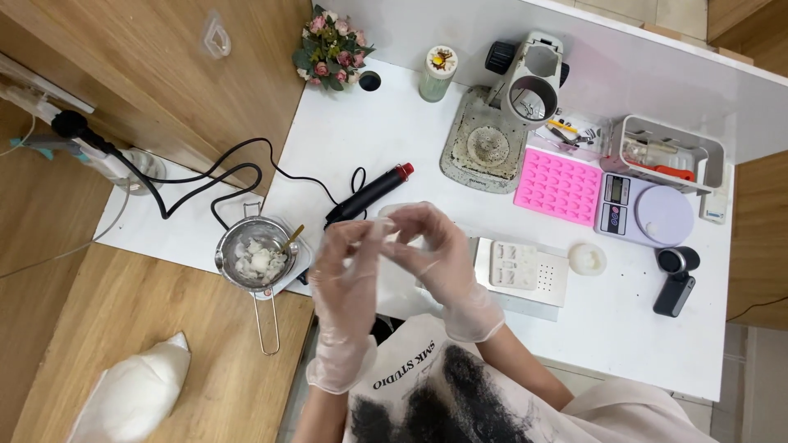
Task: Melting wax pellets in a small pot using a heat gun and a heating plate for candle making.
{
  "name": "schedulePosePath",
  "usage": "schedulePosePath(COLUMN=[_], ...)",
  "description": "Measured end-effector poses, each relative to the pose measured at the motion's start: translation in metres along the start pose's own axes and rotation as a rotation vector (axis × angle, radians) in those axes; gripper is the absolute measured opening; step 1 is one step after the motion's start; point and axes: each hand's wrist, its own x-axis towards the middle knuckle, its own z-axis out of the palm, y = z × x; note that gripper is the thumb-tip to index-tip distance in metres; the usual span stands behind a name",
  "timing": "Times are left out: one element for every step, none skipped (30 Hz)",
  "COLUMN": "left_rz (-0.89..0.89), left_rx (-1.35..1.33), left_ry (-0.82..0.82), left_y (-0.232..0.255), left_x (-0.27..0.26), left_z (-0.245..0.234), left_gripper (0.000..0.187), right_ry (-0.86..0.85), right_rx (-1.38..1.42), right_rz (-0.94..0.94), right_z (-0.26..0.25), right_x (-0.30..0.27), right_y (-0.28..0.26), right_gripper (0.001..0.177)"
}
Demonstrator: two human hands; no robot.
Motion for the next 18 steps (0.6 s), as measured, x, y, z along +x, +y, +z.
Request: schedulePosePath(left_rz=[-0.001, -0.034, -0.068, -0.069, -0.144, -0.218, -0.218, -0.040, 0.146, 0.148, 0.208, 0.268, 0.263, 0.257, 0.260, 0.264, 0.168, 0.073], left_rx=[0.002, -0.066, -0.135, -0.135, 0.159, 0.455, 0.457, 0.694, 0.925, 0.925, 0.886, 0.846, 0.845, 0.796, 0.747, 0.748, 0.574, 0.399], left_ry=[-0.004, 0.088, 0.180, 0.176, 0.285, 0.389, 0.388, 0.402, 0.410, 0.409, 0.430, 0.451, 0.452, 0.426, 0.408, 0.417, 0.442, 0.461], left_y=[-0.001, -0.002, -0.003, 0.005, 0.013, 0.020, 0.011, 0.002, -0.007, -0.014, -0.020, -0.027, -0.036, -0.045, -0.053, -0.056, -0.060, -0.063], left_x=[0.005, 0.009, 0.014, 0.016, 0.018, 0.020, 0.017, 0.014, 0.013, 0.009, 0.004, -0.003, -0.009, -0.015, -0.018, -0.019, -0.021, -0.023], left_z=[-0.014, -0.028, -0.042, -0.051, -0.060, -0.070, -0.084, -0.097, -0.111, -0.115, -0.119, -0.123, -0.126, -0.129, -0.133, -0.133, -0.132, -0.132], left_gripper=[0.004, 0.010, 0.018, 0.018, 0.031, 0.045, 0.045, 0.033, 0.040, 0.040, 0.046, 0.055, 0.055, 0.052, 0.051, 0.051, 0.050, 0.050], right_ry=[0.004, -0.137, -0.278, -0.274, -0.451, -0.628, -0.627, -0.649, -0.646, -0.643, -0.564, -0.475, -0.479, -0.403, -0.312, -0.312, -0.475, -0.635], right_rx=[0.001, -0.164, -0.332, -0.333, -0.580, -0.827, -0.825, -1.180, -1.533, -1.533, -1.683, -1.819, -1.820, -1.918, -1.972, -1.969, -1.980, -1.982], right_rz=[0.000, -0.052, -0.104, -0.103, -0.025, 0.056, 0.056, 0.265, 0.481, 0.481, 0.270, 0.052, 0.053, -0.312, -0.698, -0.710, -0.604, -0.494], right_z=[0.006, 0.012, 0.018, 0.019, 0.020, 0.022, 0.014, 0.006, -0.002, -0.011, -0.020, -0.030, -0.033, -0.036, -0.035, -0.035, -0.035, -0.035], right_x=[-0.001, -0.001, -0.001, 0.007, 0.014, 0.022, 0.034, 0.046, 0.060, 0.076, 0.091, 0.106, 0.116, 0.127, 0.144, 0.153, 0.161, 0.169], right_y=[-0.013, -0.026, -0.039, -0.044, -0.047, -0.051, -0.024, 0.003, 0.030, 0.063, 0.095, 0.128, 0.155, 0.182, 0.208, 0.224, 0.240, 0.256], right_gripper=[0.039, 0.037, 0.036, 0.036, 0.040, 0.044, 0.044, 0.053, 0.063, 0.063, 0.059, 0.057, 0.057, 0.059, 0.061, 0.061, 0.054, 0.047])
